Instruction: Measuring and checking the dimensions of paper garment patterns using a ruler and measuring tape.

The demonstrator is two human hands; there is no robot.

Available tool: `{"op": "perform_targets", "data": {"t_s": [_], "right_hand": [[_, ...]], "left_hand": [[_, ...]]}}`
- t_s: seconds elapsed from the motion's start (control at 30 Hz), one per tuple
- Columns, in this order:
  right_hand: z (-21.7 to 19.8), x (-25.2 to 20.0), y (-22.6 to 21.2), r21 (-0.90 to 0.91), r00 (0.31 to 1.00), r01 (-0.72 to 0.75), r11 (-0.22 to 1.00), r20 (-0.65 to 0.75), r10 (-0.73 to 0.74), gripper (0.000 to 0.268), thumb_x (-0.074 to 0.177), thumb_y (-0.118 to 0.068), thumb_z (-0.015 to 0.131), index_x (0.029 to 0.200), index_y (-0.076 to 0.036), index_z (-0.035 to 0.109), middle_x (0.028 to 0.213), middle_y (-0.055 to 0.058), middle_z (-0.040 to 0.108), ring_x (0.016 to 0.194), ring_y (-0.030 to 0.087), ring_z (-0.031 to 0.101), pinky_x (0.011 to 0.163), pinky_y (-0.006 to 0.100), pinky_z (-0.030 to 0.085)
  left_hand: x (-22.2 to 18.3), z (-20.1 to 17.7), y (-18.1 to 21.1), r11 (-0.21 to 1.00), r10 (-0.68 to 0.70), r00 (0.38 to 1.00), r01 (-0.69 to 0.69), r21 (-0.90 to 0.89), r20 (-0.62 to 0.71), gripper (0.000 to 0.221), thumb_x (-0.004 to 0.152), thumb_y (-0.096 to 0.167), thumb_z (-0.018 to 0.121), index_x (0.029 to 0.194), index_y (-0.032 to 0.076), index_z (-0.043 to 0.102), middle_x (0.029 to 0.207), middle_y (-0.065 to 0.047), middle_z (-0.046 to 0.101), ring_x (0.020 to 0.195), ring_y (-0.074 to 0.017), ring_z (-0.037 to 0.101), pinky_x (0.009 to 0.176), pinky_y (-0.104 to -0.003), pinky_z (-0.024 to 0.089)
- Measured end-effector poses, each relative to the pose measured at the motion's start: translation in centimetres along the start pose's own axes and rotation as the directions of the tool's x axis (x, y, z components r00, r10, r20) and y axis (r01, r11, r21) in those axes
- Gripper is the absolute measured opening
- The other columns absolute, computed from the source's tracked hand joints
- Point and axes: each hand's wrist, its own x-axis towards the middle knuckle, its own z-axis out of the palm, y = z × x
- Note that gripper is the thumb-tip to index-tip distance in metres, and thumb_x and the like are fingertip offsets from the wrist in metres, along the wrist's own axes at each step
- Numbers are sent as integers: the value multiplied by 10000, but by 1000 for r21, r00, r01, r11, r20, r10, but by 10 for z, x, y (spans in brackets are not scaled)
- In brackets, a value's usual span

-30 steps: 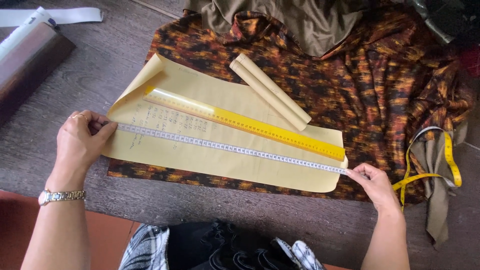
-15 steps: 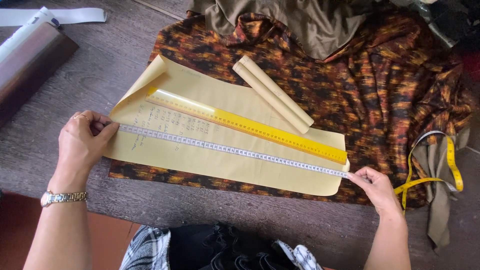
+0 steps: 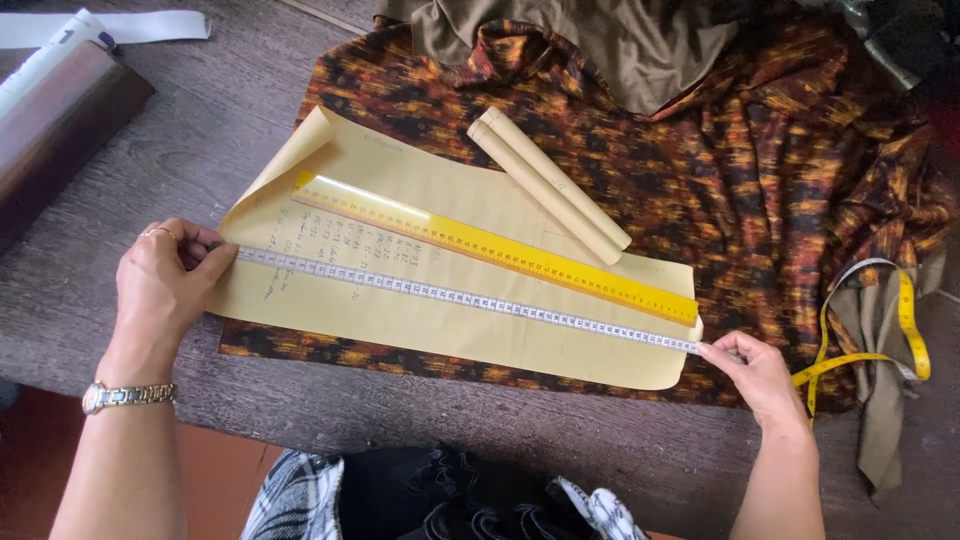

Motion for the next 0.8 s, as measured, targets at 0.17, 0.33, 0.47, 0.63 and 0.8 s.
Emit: {"op": "perform_targets", "data": {"t_s": [0.17, 0.33, 0.47, 0.63, 0.8], "right_hand": [[0, 8, 10, -18, 996, 85, 996, 4, -85, 249, 863, -197, 761, 719, -34, 640, 710, 33, 567, 734, 146, 455, 767, 282, 301], [-1, 31, 47, -35, 972, 236, 971, -9, -236, 277, 867, -210, 740, 695, -44, 600, 687, 10, 507, 714, 122, 420, 682, 253, 278], [1, 7, -8, -56, 989, -149, 987, -6, 149, 295, 915, -225, 730, 798, 39, 669, 804, 132, 614, 820, 252, 520, 792, 388, 320], [1, 20, 20, -37, 1000, 23, 999, -18, -23, 252, 883, -183, 751, 755, 12, 655, 729, 80, 586, 745, 185, 487, 730, 306, 308], [0, 12, 11, -27, 1000, 7, 1000, 0, -7, 232, 882, -173, 745, 765, 8, 660, 737, 73, 577, 742, 182, 476, 725, 320, 304]], "left_hand": [[-7, -3, 13, 996, -14, 997, 8, -87, -76, 227, 845, 152, 750, 1018, 83, 621, 817, -33, 556, 701, -183, 512, 646, -346, 426], [-15, 9, 21, 992, 112, 961, -96, 76, -253, 165, 823, 147, 710, 956, 114, 616, 954, -104, 562, 837, -293, 539, 717, -436, 423], [-24, 11, 37, 930, 237, 946, -155, 333, -220, 113, 880, 153, 617, 887, 165, 730, 969, -38, 627, 915, -265, 547, 822, -406, 354], [-35, 24, 29, 809, 474, 824, -269, 522, -309, 89, 906, 192, 673, 910, 188, 761, 936, 21, 678, 908, -231, 578, 860, -357, 409], [-60, 20, 51, 733, 583, 760, -341, 588, -286, 193, 930, 185, 657, 1068, 81, 743, 1091, -66, 686, 973, -252, 632, 956, -368, 476]]}}
